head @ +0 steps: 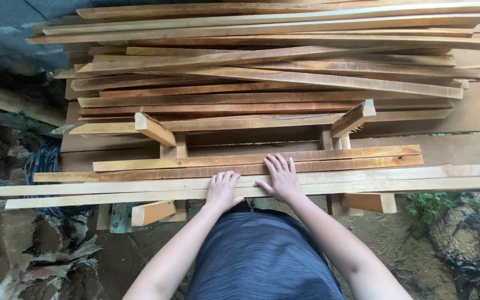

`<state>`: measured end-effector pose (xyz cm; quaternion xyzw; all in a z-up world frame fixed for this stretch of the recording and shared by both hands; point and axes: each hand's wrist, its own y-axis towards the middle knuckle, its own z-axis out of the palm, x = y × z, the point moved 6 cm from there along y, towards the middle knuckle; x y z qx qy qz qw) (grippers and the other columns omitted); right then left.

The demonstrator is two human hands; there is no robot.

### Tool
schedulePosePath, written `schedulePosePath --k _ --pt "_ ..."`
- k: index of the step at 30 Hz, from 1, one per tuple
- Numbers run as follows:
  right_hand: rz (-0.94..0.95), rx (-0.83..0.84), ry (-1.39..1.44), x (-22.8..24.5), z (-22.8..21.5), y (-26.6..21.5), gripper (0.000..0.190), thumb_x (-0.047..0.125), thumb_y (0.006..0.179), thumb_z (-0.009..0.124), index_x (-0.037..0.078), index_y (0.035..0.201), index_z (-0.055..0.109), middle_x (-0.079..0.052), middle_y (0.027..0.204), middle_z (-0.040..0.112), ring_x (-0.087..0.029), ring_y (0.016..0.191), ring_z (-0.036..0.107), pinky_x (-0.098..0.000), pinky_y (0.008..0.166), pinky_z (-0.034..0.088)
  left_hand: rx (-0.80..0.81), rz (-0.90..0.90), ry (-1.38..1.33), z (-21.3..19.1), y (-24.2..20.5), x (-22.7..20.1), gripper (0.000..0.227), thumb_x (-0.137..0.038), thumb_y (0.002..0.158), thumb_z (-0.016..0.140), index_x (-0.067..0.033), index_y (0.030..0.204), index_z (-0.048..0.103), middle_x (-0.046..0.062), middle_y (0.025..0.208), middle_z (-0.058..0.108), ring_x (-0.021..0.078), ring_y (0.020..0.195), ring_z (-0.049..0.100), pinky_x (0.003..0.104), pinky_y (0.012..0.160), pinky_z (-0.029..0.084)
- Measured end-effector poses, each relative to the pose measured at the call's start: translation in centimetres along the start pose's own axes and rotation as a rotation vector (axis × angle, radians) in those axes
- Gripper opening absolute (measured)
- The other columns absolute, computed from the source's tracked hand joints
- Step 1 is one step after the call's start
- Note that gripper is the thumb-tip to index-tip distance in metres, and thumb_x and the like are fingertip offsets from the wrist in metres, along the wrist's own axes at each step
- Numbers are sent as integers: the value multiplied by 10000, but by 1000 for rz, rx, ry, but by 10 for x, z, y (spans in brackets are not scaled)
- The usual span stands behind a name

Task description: Picking up wood slats from a pile and arranging them into an organized stack on a workbench.

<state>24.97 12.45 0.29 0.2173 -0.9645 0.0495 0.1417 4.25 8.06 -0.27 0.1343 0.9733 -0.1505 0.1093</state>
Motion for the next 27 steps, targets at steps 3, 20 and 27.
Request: schedulePosePath --k 3,20,27 --pt "33 174 23 7 -5 21 833 726 927 515 161 1534 434 -50 1600 411 -299 1518 294 -646 1220 181 -4 -4 -32 -2 -1 2 781 -516 685 853 -207 1338 556 9 1296 551 257 1255 514 427 1027 427" --pt "166 606 33 -5 14 89 836 863 849 473 216 1360 607 -8 1343 656 -234 1300 586 -469 1102 410 133 -2 20 7 23 5 779 -535 588 876 -178 1211 573 16 1172 550 263 1154 538 434 929 477" --pt "164 594 32 -1 8 86 811 853 853 480 224 1347 615 0 1319 673 -226 1282 600 -454 1084 414 112 -2 35 0 18 0 786 -513 585 895 -168 1207 559 31 1154 542 278 1135 547 444 912 480"
